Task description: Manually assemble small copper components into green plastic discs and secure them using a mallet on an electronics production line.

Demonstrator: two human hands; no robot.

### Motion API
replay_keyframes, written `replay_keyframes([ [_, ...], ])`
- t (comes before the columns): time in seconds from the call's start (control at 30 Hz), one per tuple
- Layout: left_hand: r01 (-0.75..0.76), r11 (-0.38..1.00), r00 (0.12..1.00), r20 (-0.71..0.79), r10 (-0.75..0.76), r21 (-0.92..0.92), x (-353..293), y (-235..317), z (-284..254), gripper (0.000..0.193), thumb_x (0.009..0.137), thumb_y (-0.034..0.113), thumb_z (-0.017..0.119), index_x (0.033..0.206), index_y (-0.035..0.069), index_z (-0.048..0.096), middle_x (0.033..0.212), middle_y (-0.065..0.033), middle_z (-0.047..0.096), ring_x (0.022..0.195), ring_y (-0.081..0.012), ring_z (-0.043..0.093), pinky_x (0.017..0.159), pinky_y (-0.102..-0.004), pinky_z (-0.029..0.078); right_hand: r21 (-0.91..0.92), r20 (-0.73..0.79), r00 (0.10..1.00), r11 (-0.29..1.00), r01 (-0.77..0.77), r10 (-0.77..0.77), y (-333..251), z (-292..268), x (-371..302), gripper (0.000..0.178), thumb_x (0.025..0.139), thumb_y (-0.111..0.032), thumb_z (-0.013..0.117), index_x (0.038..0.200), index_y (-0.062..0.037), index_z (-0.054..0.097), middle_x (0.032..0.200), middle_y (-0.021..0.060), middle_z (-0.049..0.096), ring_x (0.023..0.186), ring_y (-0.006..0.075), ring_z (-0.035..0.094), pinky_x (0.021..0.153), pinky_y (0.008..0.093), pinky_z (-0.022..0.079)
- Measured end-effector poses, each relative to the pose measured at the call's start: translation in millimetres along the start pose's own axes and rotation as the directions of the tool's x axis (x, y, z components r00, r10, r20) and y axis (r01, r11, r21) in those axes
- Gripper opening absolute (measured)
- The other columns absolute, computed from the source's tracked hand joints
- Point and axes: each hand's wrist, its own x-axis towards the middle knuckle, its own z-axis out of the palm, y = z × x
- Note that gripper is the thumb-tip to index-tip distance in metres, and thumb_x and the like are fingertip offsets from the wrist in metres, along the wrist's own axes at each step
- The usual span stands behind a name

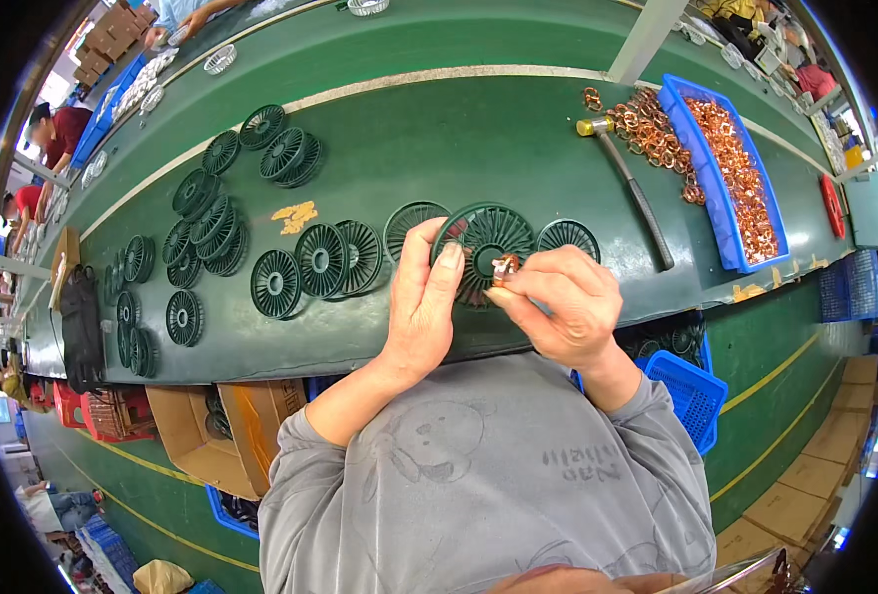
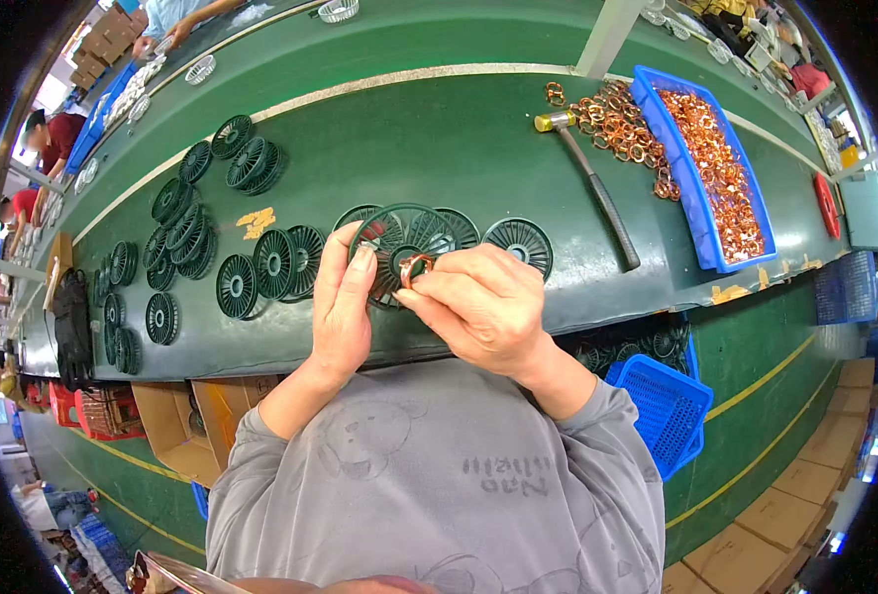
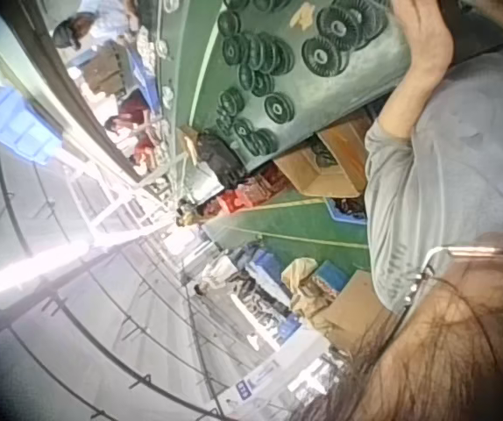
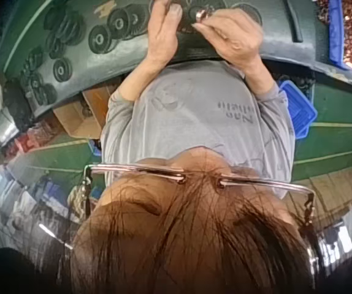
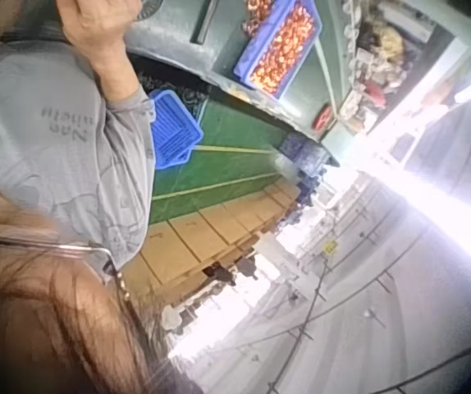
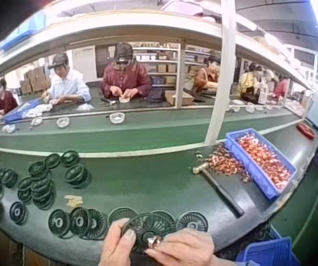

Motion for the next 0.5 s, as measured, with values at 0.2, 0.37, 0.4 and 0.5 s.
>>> replay_keyframes([
  [0.2,-0.212,0.958,0.977,0.018,0.213,0.192,-10,-20,1,0.028,0.091,0.007,0.051,0.117,0.001,0.044,0.103,-0.0063,0.052,0.090,-0.0105,0.050,0.082,-0.0254,0.043,-0.182,0.052,0.991,0.977,-0.111,0.122,0,22,-3,0.011,0.077,-0.004,0.071,0.076,-0.0030,0.060,0.069,0.0077,0.060,0.059,0.0245,0.057,0.053,0.0336,0.044],
  [0.37,-0.117,0.986,0.993,-0.007,0.118,0.115,-14,-32,-1,0.028,0.085,-0.001,0.053,0.111,0.001,0.043,0.106,-0.0074,0.049,0.094,-0.0106,0.048,0.082,-0.0265,0.042,-0.170,0.055,0.967,0.956,-0.238,0.250,0,32,-8,0.011,0.080,-0.005,0.068,0.077,-0.0030,0.058,0.071,0.0083,0.058,0.065,0.0253,0.057,0.059,0.0358,0.044],
  [0.4,-0.121,0.990,0.992,-0.018,0.123,0.067,-13,-35,-1,0.027,0.085,-0.002,0.053,0.110,0.001,0.043,0.108,-0.0074,0.049,0.095,-0.0108,0.049,0.082,-0.0267,0.043,-0.191,-0.038,0.978,0.959,-0.209,0.206,2,34,-11,0.009,0.080,-0.007,0.069,0.081,-0.0030,0.061,0.077,0.0084,0.060,0.075,0.0265,0.058,0.069,0.0372,0.044],
  [0.5,-0.097,0.988,0.995,-0.012,0.096,-0.121,-7,-21,8,0.028,0.084,-0.003,0.051,0.110,0.001,0.042,0.110,-0.0072,0.049,0.098,-0.0117,0.050,0.084,-0.0272,0.044,-0.272,-0.125,0.982,0.947,-0.172,0.142,3,30,-12,0.015,0.078,-0.010,0.071,0.090,-0.0038,0.066,0.091,0.0081,0.064,0.096,0.0296,0.056,0.089,0.0415,0.040],
])
